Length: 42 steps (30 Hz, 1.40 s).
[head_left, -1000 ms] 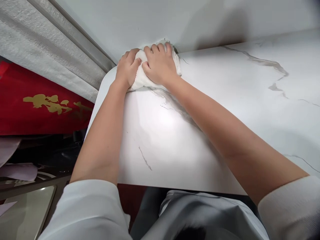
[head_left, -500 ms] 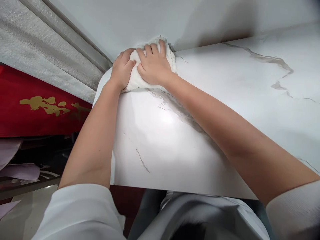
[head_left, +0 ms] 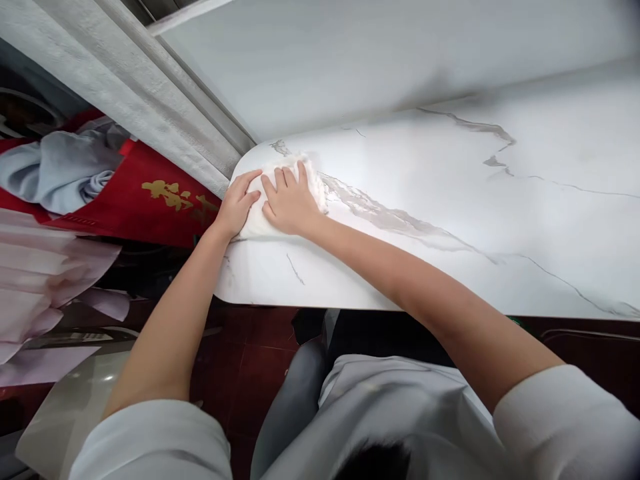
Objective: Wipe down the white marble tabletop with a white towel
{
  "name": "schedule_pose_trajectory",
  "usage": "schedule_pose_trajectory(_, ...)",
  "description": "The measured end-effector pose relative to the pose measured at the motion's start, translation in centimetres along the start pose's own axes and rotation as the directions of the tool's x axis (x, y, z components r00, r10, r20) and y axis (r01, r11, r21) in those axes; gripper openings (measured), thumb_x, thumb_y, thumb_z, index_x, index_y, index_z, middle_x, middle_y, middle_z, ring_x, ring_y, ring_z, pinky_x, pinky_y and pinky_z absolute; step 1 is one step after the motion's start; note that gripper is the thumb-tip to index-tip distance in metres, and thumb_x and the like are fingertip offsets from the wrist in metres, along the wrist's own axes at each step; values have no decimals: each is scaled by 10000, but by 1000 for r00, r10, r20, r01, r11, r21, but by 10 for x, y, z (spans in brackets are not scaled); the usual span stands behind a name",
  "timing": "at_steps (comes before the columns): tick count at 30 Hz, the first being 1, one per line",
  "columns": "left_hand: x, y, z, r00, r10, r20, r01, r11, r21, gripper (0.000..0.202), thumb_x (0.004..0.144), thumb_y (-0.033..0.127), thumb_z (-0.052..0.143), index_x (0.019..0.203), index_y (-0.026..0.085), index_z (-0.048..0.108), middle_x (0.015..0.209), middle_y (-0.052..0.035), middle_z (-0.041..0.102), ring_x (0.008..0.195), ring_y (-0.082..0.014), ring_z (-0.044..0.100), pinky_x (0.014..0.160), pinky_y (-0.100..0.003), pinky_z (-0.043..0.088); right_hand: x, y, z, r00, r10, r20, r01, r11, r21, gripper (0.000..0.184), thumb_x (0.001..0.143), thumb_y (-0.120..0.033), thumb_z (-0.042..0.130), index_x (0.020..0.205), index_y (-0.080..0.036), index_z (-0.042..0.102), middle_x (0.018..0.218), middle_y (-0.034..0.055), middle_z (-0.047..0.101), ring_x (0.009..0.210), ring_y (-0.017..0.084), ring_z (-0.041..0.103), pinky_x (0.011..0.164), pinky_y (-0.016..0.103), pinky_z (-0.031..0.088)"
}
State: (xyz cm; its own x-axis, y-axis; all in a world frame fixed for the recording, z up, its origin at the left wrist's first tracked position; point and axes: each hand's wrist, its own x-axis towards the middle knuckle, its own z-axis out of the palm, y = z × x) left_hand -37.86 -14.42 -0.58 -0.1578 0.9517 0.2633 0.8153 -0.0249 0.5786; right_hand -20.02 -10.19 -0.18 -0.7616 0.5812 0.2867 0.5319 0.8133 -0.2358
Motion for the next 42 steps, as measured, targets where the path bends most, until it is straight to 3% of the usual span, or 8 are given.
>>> schedule_pose_trajectory(3, -34, 7, -10, 1000, -15, 0, 15, 1000, 15, 482, 864, 369, 495, 1326, 261, 583, 1408, -35, 567, 1358, -277, 454, 1183, -437, 319, -24, -23, -4, 1000, -18, -8, 18, 1000, 3, 564, 1019, -304, 357, 1491, 4, 360, 1481, 255, 376, 1409, 377, 301, 1171, 659, 82)
schedule_pose_trajectory(8, -77, 17, -20, 999, -30, 10, 30, 996, 85, 520, 861, 332, 465, 1361, 216, 554, 1428, -73, 545, 1365, -286, 445, 1197, -470, 288, -54, -50, -8, 999, -49, -21, 49, 999, 13, 567, 1019, -310, 373, 1494, 0, 377, 1472, 270, 384, 1403, 392, 314, 1173, 638, 109)
schedule_pose_trajectory(16, -131, 27, -32, 998, -54, 21, 51, 989, 140, 508, 909, 363, 439, 1388, 218, 525, 1455, -83, 519, 1380, -294, 427, 1207, -503, 262, -90, -81, -17, 996, -90, -2, 90, 994, 67, 568, 1026, -318, 380, 1489, 11, 377, 1481, 297, 360, 1406, 408, 308, 1170, 642, 107)
schedule_pose_trajectory(20, -143, 28, -35, 997, -80, 20, 76, 984, 162, 499, 921, 361, 421, 1398, 248, 514, 1467, -59, 510, 1393, -276, 415, 1212, -489, 260, -94, -88, -19, 994, -103, 23, 100, 990, 96, 572, 1020, -328, 393, 1485, 4, 381, 1484, 296, 354, 1401, 410, 311, 1163, 650, 125)
schedule_pose_trajectory(27, -117, 18, -35, 992, -123, -11, 124, 983, 138, 518, 886, 322, 445, 1388, 230, 535, 1452, -78, 519, 1370, -279, 430, 1196, -486, 278, -57, -74, -8, 999, -39, -8, 40, 986, 161, 482, 1005, -312, 399, 1422, -88, 492, 1383, 191, 495, 1326, 331, 401, 1183, 591, 166)
schedule_pose_trajectory(32, -80, 11, -31, 977, -202, -64, 208, 971, 119, 522, 870, 279, 457, 1384, 257, 550, 1428, -70, 529, 1371, -297, 420, 1181, -489, 291, -18, -54, 8, 994, -28, -110, 43, 990, 131, 447, 1001, -295, 384, 1359, -73, 533, 1317, 182, 543, 1271, 327, 447, 1175, 570, 184)
schedule_pose_trajectory(36, -47, 6, -25, 962, -258, -89, 266, 960, 88, 487, 881, 231, 481, 1354, 311, 568, 1402, -30, 544, 1380, -286, 403, 1187, -483, 268, 11, -33, 14, 993, -13, -116, 28, 991, 131, 387, 1003, -286, 389, 1266, -66, 568, 1272, 166, 571, 1250, 299, 471, 1178, 549, 196)
schedule_pose_trajectory(42, 0, -5, -16, 960, -267, -81, 272, 960, 66, 448, 947, 172, 473, 1389, 225, 530, 1410, -41, 524, 1366, -249, 398, 1188, -474, 248, 52, -4, 20, 990, 16, -139, 0, 994, 112, 418, 972, -265, 375, 1270, -57, 581, 1240, 131, 608, 1237, 244, 503, 1179, 500, 219)
